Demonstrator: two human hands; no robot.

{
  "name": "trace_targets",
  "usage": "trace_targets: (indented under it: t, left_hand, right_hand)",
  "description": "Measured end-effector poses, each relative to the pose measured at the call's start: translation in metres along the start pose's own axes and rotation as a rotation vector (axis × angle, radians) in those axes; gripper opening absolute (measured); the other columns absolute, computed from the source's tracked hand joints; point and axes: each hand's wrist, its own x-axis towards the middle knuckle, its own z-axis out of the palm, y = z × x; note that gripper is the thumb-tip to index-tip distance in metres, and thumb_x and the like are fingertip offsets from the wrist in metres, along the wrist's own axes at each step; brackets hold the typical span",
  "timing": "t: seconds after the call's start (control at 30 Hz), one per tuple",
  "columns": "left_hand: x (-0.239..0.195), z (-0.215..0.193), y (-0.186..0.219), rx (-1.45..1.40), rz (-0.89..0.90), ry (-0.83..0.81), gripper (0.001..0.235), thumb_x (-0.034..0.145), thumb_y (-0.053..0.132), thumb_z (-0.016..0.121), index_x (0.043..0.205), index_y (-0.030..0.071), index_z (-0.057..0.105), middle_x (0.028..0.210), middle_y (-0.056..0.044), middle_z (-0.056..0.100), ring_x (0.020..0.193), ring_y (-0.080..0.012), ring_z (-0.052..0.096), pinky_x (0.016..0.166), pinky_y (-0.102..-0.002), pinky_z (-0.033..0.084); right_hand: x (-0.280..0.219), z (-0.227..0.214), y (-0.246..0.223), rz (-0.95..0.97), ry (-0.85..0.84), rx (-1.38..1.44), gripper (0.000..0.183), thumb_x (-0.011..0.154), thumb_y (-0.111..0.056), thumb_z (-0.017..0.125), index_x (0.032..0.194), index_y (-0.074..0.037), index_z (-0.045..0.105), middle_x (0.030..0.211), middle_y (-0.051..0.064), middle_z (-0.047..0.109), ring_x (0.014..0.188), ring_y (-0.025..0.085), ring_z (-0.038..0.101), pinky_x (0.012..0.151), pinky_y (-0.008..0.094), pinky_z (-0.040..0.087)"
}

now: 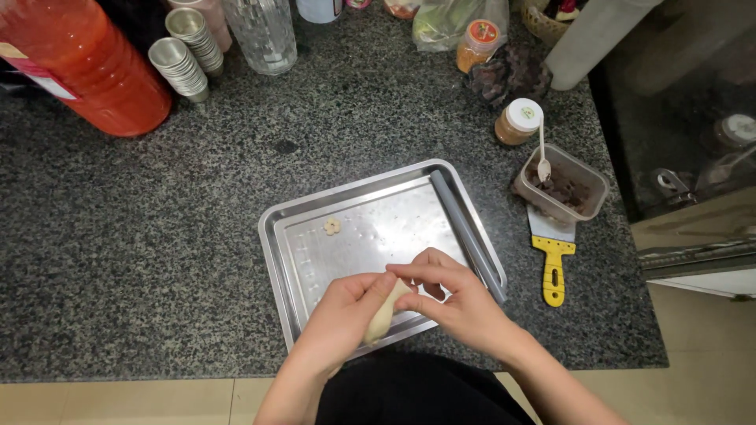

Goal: Creating small decorative flower shapes by rolling and arranging tiny pieces of dough on a metal tray

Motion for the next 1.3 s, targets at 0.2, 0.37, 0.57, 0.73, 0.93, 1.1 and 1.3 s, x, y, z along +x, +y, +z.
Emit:
trace_targets:
  t: [0.2, 0.37, 0.57, 0.73, 0.93, 1.1, 1.3]
  left_hand:
    - [-0.001, 0.000, -0.002, 0.019, -0.034, -0.015, 0.034, 0.087, 0.034, 0.055, 0.092, 0.006, 0.075, 0.057, 0.006, 0.047, 0.053, -0.0047, 0.033, 0.047, -0.021, 0.025]
    - [-0.005, 0.000, 0.013, 0.068, -0.027, -0.010, 0.031, 0.080, 0.031, 0.061, 0.093, 0.006, 0.075, 0.083, 0.000, 0.070, 0.074, -0.0055, 0.053, 0.070, -0.018, 0.040]
    - [-0.004, 0.002, -0.005, -0.003, -0.063, 0.080, 0.023, 0.079, 0.024, 0.067, 0.088, 0.004, 0.077, 0.058, 0.003, 0.049, 0.051, -0.0060, 0.032, 0.047, -0.021, 0.023]
    - [-0.010, 0.007, -0.018, -0.017, -0.035, 0.175, 0.015, 0.082, 0.016, 0.065, 0.073, 0.006, 0.072, 0.056, 0.003, 0.041, 0.050, -0.0084, 0.029, 0.046, -0.023, 0.023]
    - [-0.006, 0.000, -0.044, -0.022, 0.050, 0.372, 0.013, 0.074, 0.011, 0.067, 0.077, 0.002, 0.076, 0.079, 0.001, 0.074, 0.078, -0.0056, 0.060, 0.075, -0.021, 0.048]
    - [-0.013, -0.038, -0.060, -0.150, 0.000, 0.284, 0.028, 0.075, 0.000, 0.053, 0.094, -0.001, 0.074, 0.081, -0.009, 0.074, 0.043, -0.0090, 0.034, 0.043, -0.022, 0.027]
    - [-0.022, -0.062, 0.007, 0.157, -0.290, 0.418, 0.022, 0.083, 0.008, 0.060, 0.096, 0.002, 0.077, 0.089, -0.004, 0.080, 0.092, -0.0062, 0.066, 0.084, -0.023, 0.048]
  right_hand:
    - [-0.004, 0.007, 0.011, -0.132, 0.175, -0.047, 0.016, 0.077, -0.016, 0.071, 0.091, -0.012, 0.074, 0.075, 0.000, 0.048, 0.068, 0.010, 0.047, 0.062, 0.022, 0.038]
    - [-0.009, 0.015, -0.002, -0.190, 0.303, -0.041, 0.007, 0.080, -0.012, 0.065, 0.084, -0.008, 0.071, 0.073, 0.003, 0.055, 0.064, 0.011, 0.052, 0.058, 0.022, 0.042]
    - [-0.010, 0.019, -0.003, -0.107, 0.327, -0.026, 0.008, 0.082, -0.013, 0.062, 0.079, -0.009, 0.068, 0.074, 0.002, 0.058, 0.069, 0.012, 0.054, 0.062, 0.023, 0.042]
    - [-0.009, 0.025, -0.003, -0.114, 0.247, -0.076, 0.016, 0.088, -0.017, 0.053, 0.078, -0.009, 0.061, 0.076, 0.001, 0.055, 0.069, 0.012, 0.052, 0.062, 0.023, 0.040]
    - [0.002, 0.040, 0.018, -0.074, 0.257, -0.137, 0.015, 0.091, -0.013, 0.046, 0.079, -0.008, 0.053, 0.078, 0.003, 0.052, 0.073, 0.015, 0.051, 0.070, 0.026, 0.040]
    - [0.015, 0.050, 0.031, 0.321, 0.442, 0.141, 0.013, 0.087, -0.015, 0.053, 0.091, -0.008, 0.064, 0.060, 0.004, 0.056, 0.052, 0.010, 0.052, 0.056, 0.024, 0.043]
    - [0.022, 0.103, 0.014, 0.468, 0.644, 0.298, 0.039, 0.076, -0.014, 0.071, 0.114, -0.015, 0.063, 0.075, -0.003, 0.062, 0.064, 0.005, 0.053, 0.066, 0.017, 0.043]
